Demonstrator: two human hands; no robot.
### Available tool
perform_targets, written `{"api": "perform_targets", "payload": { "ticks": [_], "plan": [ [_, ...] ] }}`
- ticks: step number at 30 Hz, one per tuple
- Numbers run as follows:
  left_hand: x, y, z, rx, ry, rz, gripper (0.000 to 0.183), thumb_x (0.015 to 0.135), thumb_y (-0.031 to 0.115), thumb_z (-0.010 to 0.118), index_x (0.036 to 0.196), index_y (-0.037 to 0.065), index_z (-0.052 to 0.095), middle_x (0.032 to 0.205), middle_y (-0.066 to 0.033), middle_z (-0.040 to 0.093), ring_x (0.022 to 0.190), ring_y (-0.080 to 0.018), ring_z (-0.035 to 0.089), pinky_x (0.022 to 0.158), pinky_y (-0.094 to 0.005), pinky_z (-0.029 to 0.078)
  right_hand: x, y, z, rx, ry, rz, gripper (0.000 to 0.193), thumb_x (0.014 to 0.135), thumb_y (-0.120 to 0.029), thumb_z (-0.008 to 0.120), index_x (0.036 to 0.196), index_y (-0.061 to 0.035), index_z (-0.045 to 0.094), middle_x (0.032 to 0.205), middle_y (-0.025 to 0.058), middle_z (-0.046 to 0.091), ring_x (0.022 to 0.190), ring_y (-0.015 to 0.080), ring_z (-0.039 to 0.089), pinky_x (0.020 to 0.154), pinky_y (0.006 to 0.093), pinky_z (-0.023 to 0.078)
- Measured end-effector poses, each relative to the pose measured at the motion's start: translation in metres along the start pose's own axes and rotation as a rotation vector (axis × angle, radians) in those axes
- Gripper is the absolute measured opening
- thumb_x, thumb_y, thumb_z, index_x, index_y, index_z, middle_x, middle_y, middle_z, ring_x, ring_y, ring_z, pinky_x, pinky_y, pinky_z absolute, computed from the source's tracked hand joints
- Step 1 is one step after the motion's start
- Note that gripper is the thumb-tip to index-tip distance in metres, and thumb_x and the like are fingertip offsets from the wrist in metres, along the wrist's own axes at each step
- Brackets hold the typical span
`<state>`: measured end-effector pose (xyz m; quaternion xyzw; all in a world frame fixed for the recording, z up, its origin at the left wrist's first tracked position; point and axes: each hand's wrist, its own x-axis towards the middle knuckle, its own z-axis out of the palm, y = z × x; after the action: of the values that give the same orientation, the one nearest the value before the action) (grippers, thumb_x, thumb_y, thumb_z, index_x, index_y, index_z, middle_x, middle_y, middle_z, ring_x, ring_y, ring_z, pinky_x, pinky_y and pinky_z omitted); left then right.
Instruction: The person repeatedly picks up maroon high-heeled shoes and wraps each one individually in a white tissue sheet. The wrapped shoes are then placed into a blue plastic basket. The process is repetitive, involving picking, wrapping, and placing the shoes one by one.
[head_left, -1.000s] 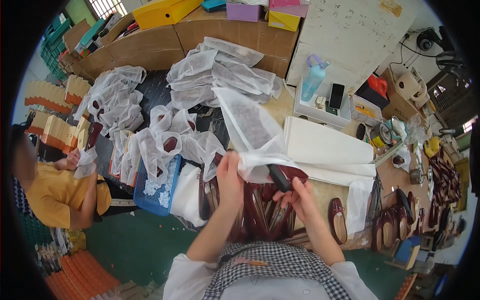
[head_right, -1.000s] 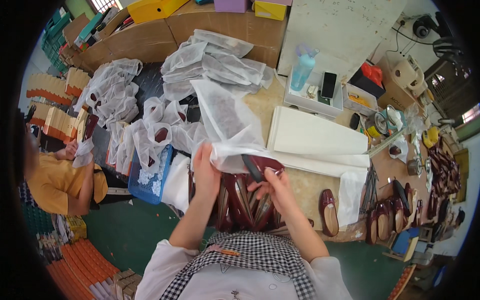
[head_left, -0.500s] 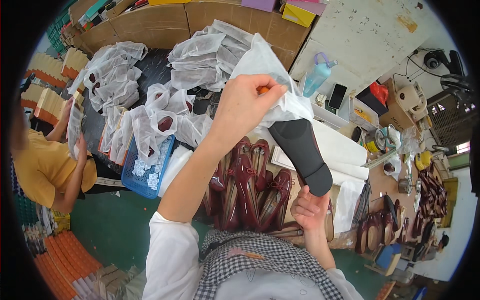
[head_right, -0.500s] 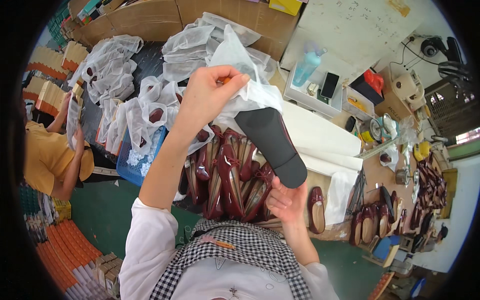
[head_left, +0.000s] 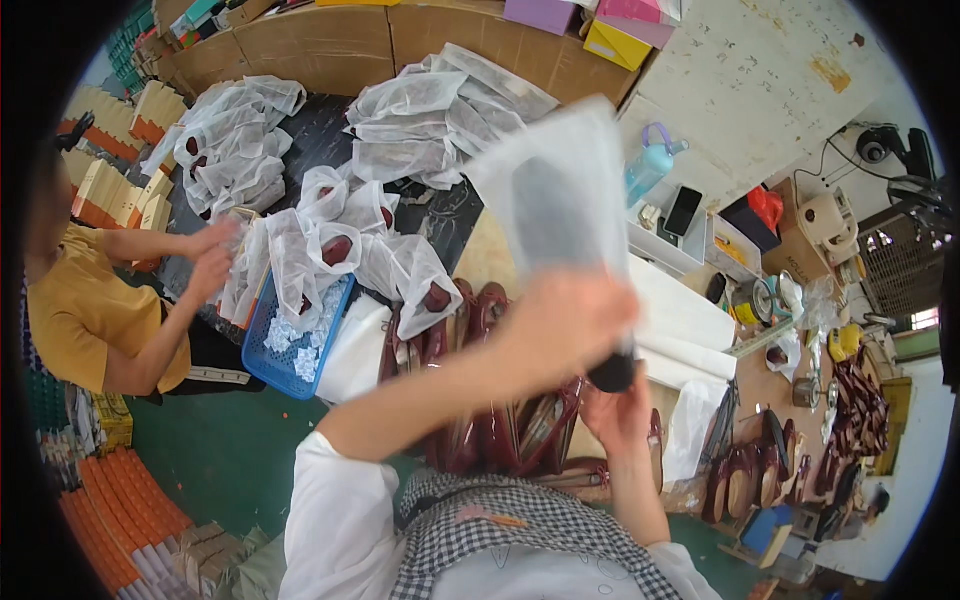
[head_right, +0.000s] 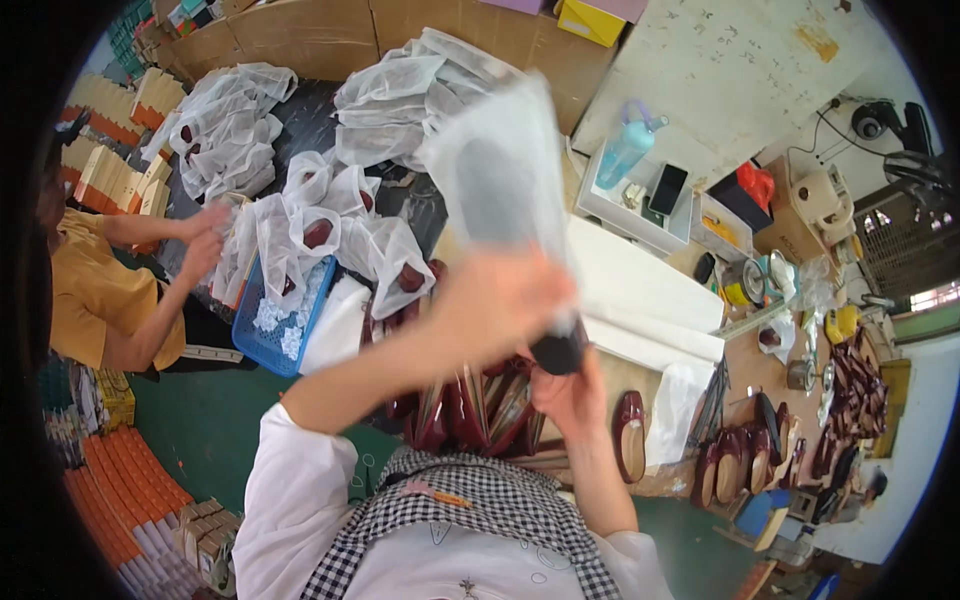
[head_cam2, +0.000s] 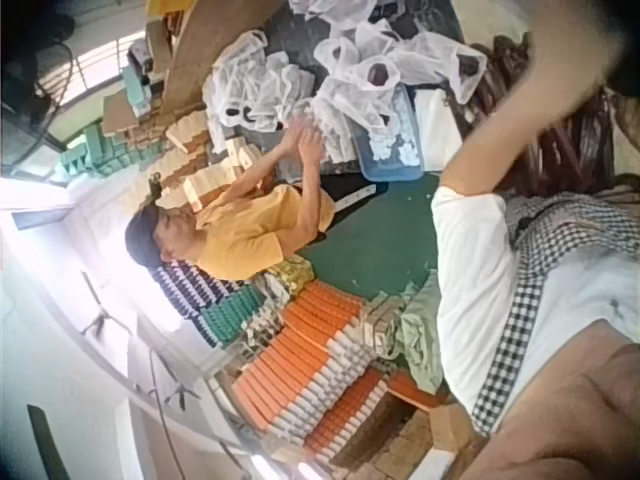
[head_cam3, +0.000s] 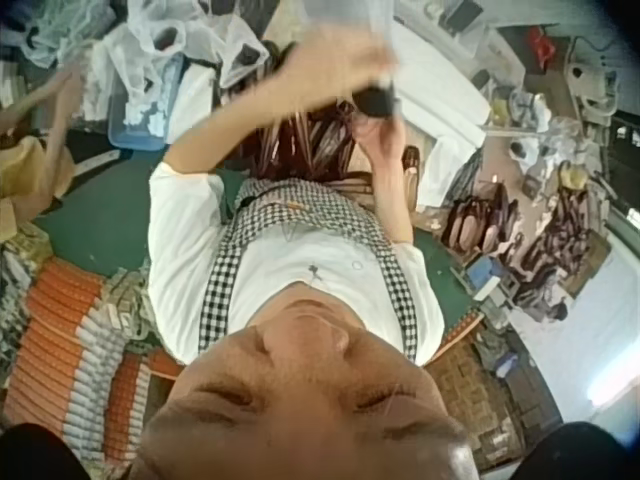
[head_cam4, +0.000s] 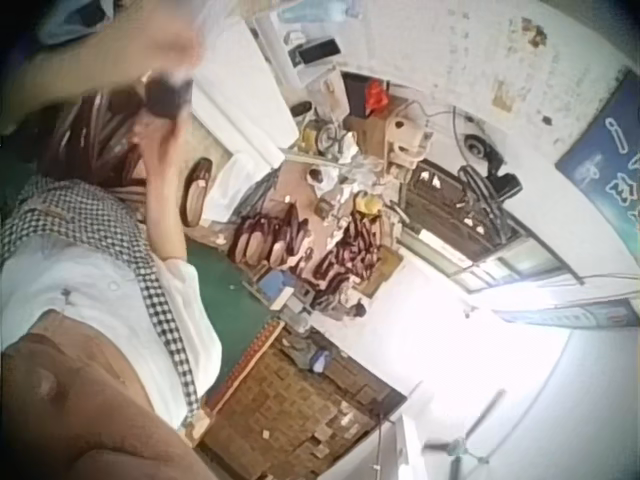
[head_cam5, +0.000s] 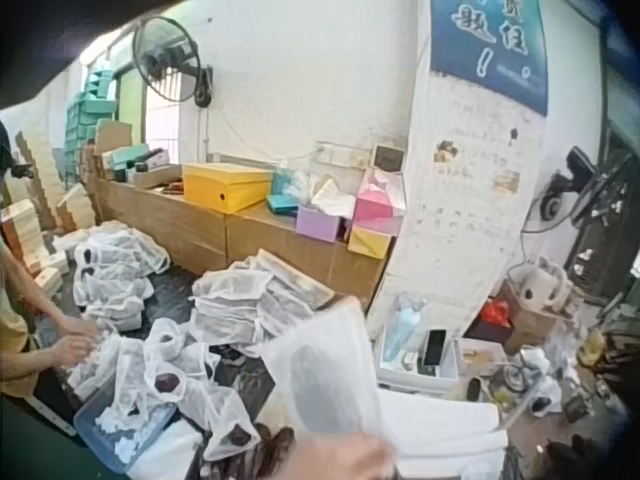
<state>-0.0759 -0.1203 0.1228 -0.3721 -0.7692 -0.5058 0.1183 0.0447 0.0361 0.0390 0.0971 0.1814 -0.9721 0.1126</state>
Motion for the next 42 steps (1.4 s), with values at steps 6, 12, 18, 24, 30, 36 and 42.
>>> {"api": "perform_targets", "payload": {
  "ticks": [6, 12, 18, 24, 30, 36, 42],
  "plan": [
    [-0.082, -0.082, 0.002, 0.277, -0.115, -0.338, 0.013, 0.078, 0.021, 0.065, 0.082, 0.009, 0.067, 0.086, -0.0065, 0.063, 0.071, -0.0252, 0.062, 0.059, -0.0346, 0.050, 0.135, 0.032, -0.026, -1.653, 0.124, -0.098, 0.039, 0.078, -0.011, 0.064, 0.111, 0.0047, 0.053, 0.096, 0.0162, 0.064, 0.090, 0.0214, 0.062, 0.078, 0.0338, 0.049],
    [-0.124, -0.176, -0.044, 0.625, -0.041, -0.490, 0.018, 0.075, 0.023, 0.069, 0.084, 0.007, 0.067, 0.112, -0.0189, 0.057, 0.097, -0.0350, 0.056, 0.082, -0.0403, 0.046, 0.309, 0.058, -0.068, -1.970, -0.630, 0.150, 0.036, 0.077, -0.019, 0.062, 0.110, -0.0054, 0.059, 0.086, 0.0189, 0.066, 0.078, 0.0333, 0.064, 0.073, 0.0392, 0.050],
    [-0.154, -0.188, -0.043, 0.424, -0.076, -0.696, 0.022, 0.073, 0.019, 0.071, 0.090, 0.006, 0.068, 0.117, -0.0182, 0.055, 0.106, -0.0350, 0.053, 0.088, -0.0404, 0.043, 0.483, -0.050, -0.107, -2.384, 0.282, -0.900, 0.056, 0.068, -0.009, 0.065, 0.122, -0.0082, 0.050, 0.116, 0.0182, 0.057, 0.106, 0.0324, 0.055, 0.087, 0.0408, 0.045],
    [-0.138, -0.182, -0.037, 0.370, 0.020, -0.670, 0.020, 0.072, 0.014, 0.071, 0.092, 0.010, 0.068, 0.115, -0.0138, 0.056, 0.102, -0.0336, 0.053, 0.086, -0.0390, 0.044, 0.510, -0.094, -0.097, -2.753, 0.209, -0.495, 0.046, 0.067, -0.026, 0.071, 0.109, -0.0082, 0.062, 0.103, 0.0149, 0.063, 0.092, 0.0289, 0.061, 0.079, 0.0422, 0.047],
    [-0.097, -0.176, -0.010, -0.242, 0.195, -0.773, 0.041, 0.082, 0.011, 0.064, 0.121, 0.006, 0.056, 0.125, -0.0115, 0.052, 0.113, -0.0262, 0.051, 0.091, -0.0346, 0.043, 0.392, -0.100, -0.052, -2.213, -0.072, -0.200, 0.041, 0.070, -0.042, 0.070, 0.085, -0.0045, 0.068, 0.069, 0.0167, 0.063, 0.063, 0.0317, 0.061, 0.061, 0.0387, 0.046],
    [-0.065, -0.159, 0.059, -1.228, 0.712, -0.936, 0.054, 0.094, 0.036, 0.050, 0.137, 0.010, 0.033, 0.127, -0.0059, 0.048, 0.111, -0.0194, 0.050, 0.091, -0.0361, 0.045, 0.164, -0.034, 0.052, -2.182, -0.407, -0.313, 0.026, 0.070, -0.021, 0.072, 0.083, -0.0010, 0.062, 0.078, 0.0132, 0.060, 0.077, 0.0279, 0.058, 0.069, 0.0368, 0.045],
    [-0.064, -0.116, 0.011, -1.649, 0.727, -0.824, 0.062, 0.090, 0.056, 0.045, 0.129, 0.008, 0.042, 0.116, -0.0071, 0.055, 0.104, -0.0197, 0.055, 0.089, -0.0351, 0.046, 0.045, -0.026, 0.018, -1.662, 0.193, -0.399, 0.038, 0.077, -0.003, 0.065, 0.114, 0.0017, 0.056, 0.097, 0.0108, 0.060, 0.091, 0.0219, 0.057, 0.084, 0.0309, 0.043]
  ]
}}
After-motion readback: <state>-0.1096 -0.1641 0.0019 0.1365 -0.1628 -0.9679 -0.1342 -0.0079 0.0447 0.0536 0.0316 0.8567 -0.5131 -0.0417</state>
